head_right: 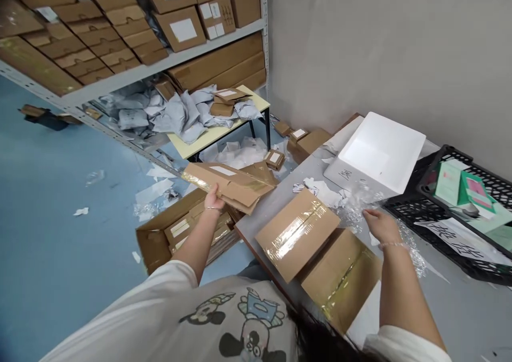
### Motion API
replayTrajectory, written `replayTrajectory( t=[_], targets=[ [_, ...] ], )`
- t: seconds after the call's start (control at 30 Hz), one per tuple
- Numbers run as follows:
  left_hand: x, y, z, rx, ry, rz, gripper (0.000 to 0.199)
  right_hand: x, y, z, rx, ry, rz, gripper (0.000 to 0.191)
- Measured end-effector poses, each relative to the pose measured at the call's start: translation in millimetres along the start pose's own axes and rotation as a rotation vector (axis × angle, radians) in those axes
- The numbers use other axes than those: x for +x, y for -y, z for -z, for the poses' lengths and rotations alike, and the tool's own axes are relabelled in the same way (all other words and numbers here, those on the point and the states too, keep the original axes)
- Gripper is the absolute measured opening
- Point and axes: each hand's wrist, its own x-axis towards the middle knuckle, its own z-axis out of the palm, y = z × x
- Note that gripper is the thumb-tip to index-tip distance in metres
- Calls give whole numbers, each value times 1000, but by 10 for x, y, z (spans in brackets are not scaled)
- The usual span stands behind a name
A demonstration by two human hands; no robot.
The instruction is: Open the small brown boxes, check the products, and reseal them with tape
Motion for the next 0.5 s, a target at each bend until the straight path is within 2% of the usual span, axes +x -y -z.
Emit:
replayTrajectory(
  t=[0.03,0.1,0.13,0.17,0.2,0.27,0.33,0.37,0.43,0.5],
  targets=[
    [71,39,-78,-10,20,21,20,106,297,36,-52,19,9,41],
    [180,74,-223,-31,71,47,19,287,957,40,-85,-30,89,38],
    [222,72,-293,-41,100,51,19,348,1313,2,-54,-28,123,38],
    [257,60,-362,-52,132,52,19,383,1676,-64,18,25,140,39],
    [286,40,-431,-65,165,49,19,389,2037,-159,131,131,131,43],
    [328,-5,-570,-94,236,24,22,326,2707,-412,473,473,35,55],
    [355,-39,-695,-111,294,-13,25,207,3260,-705,781,814,-28,58],
    [365,-50,-743,-106,316,-30,27,151,3482,-847,931,913,-3,54],
    [384,-75,-783,-84,365,-45,31,90,3819,-1092,1200,911,62,42],
    [407,-135,-724,-79,428,-45,34,142,4020,-1257,1351,805,112,44]
  ],
)
